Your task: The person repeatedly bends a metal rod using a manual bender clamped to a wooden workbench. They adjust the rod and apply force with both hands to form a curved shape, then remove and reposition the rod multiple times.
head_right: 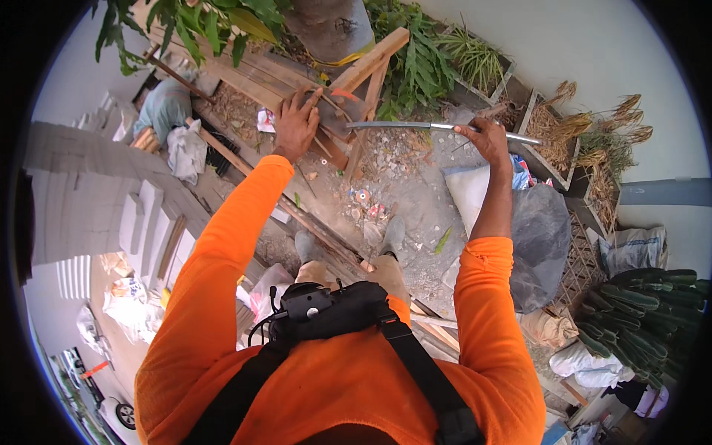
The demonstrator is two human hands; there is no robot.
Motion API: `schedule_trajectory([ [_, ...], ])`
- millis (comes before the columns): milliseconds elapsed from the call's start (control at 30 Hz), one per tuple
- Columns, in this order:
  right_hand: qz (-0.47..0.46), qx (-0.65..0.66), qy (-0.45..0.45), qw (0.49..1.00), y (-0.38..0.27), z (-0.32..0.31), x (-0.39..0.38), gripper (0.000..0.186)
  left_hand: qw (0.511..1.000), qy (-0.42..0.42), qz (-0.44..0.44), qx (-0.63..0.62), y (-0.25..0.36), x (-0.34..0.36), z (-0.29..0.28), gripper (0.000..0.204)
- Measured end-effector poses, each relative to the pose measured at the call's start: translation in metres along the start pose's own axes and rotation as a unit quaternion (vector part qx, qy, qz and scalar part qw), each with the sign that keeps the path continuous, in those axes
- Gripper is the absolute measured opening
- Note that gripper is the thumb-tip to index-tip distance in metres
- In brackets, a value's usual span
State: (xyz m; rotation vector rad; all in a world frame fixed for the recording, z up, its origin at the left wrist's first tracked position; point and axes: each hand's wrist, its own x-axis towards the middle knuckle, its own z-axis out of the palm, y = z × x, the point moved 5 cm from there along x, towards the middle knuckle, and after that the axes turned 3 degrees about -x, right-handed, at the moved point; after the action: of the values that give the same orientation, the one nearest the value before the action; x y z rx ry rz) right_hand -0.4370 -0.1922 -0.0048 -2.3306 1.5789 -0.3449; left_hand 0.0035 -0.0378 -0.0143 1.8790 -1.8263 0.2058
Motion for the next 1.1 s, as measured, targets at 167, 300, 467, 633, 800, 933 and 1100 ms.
schedule_trajectory([
  [167, 0.107, -0.066, 0.076, 0.989, -0.045, -0.013, -0.097, 0.075, 0.999, 0.027, 0.014, -0.028, -0.002, 0.003, 0.003, 0.049],
  [300, 0.182, -0.128, 0.158, 0.962, -0.103, -0.009, -0.160, 0.074, 0.998, 0.054, 0.032, -0.032, -0.007, 0.010, 0.006, 0.047],
  [467, 0.285, -0.199, 0.243, 0.906, -0.195, 0.009, -0.233, 0.073, 0.995, 0.055, 0.041, -0.069, -0.005, 0.009, 0.003, 0.047],
  [633, 0.359, -0.231, 0.302, 0.852, -0.275, 0.041, -0.269, 0.062, 0.993, 0.002, 0.024, -0.118, -0.017, 0.011, 0.010, 0.048],
  [800, 0.391, -0.233, 0.298, 0.839, -0.330, 0.073, -0.287, 0.051, 0.986, -0.084, 0.045, -0.139, -0.031, 0.012, 0.014, 0.054],
  [933, 0.374, -0.207, 0.295, 0.854, -0.310, 0.073, -0.286, 0.051, 0.980, -0.125, 0.053, -0.149, -0.030, 0.013, 0.011, 0.058],
  [1100, 0.346, -0.183, 0.222, 0.893, -0.274, 0.054, -0.286, 0.058, 0.963, -0.205, 0.046, -0.170, -0.019, 0.017, 0.009, 0.061],
])
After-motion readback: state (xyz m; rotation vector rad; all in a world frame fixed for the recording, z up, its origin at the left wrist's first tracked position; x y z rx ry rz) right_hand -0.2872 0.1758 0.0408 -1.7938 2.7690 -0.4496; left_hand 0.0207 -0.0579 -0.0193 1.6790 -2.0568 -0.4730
